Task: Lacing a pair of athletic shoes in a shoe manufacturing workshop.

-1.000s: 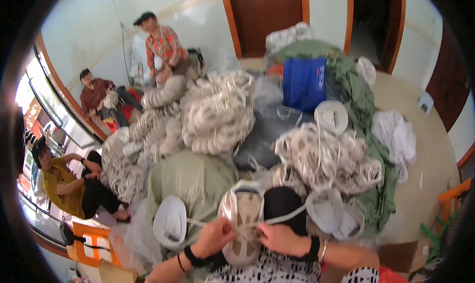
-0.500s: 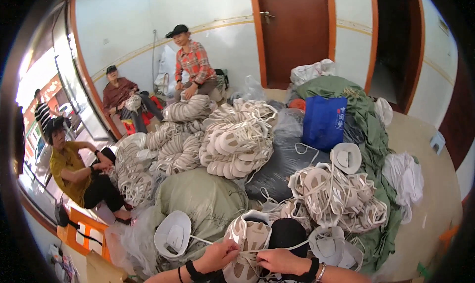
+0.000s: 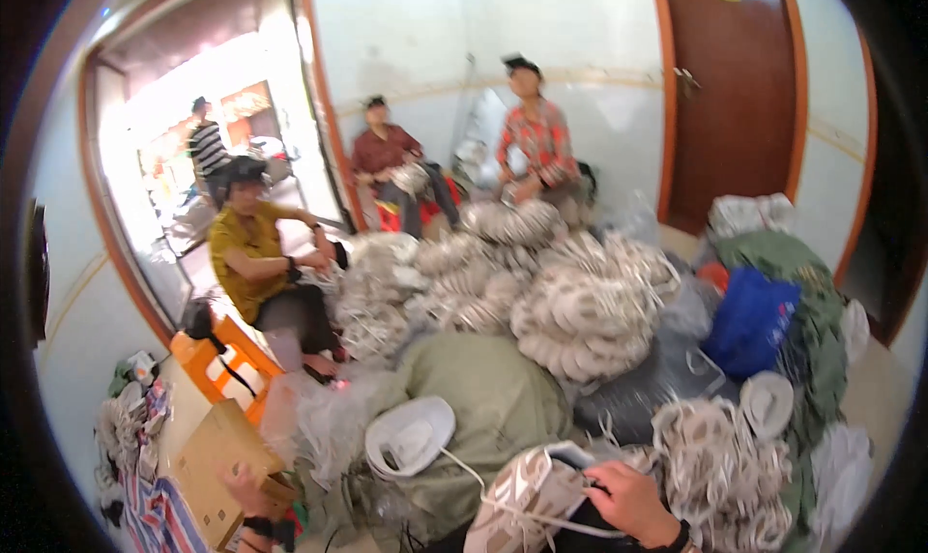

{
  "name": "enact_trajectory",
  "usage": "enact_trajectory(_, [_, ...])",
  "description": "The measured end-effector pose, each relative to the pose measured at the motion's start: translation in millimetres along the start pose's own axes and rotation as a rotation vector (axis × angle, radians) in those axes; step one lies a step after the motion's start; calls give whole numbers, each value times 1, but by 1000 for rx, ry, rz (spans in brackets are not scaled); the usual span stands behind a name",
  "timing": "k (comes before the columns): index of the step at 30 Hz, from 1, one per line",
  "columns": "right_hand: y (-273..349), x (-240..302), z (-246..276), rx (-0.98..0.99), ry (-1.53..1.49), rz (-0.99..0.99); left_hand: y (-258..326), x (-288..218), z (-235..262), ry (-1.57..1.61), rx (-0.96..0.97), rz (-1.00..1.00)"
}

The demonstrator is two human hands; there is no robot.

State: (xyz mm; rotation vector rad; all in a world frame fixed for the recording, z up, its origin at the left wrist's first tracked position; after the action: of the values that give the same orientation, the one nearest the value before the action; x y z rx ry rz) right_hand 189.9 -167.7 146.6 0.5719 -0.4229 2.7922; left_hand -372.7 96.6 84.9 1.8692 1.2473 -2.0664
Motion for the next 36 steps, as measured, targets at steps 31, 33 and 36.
enact_trajectory(31, [44,-59,-55,51,180,134,148,243,90,-789,1507,327])
enact_trajectory(33, [50,-59,-58,74,192,143,149,225,52,-751,1490,295])
enact_trajectory(36, [67,-50,-44,23,218,117,147,189,-6,-699,1485,205])
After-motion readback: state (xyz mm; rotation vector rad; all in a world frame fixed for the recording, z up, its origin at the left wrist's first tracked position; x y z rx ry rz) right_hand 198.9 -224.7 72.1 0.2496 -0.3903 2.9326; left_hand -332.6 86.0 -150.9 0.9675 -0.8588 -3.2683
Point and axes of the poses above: each hand's wrist, its own y-axis away from the middle knuckle, its own z-axis out of the back of the hand, x = y × z, the point moved 4 cm from there along -y, towards the middle knuckle, and after that the axes turned 14 degrees about y, right-handed, at the moved point
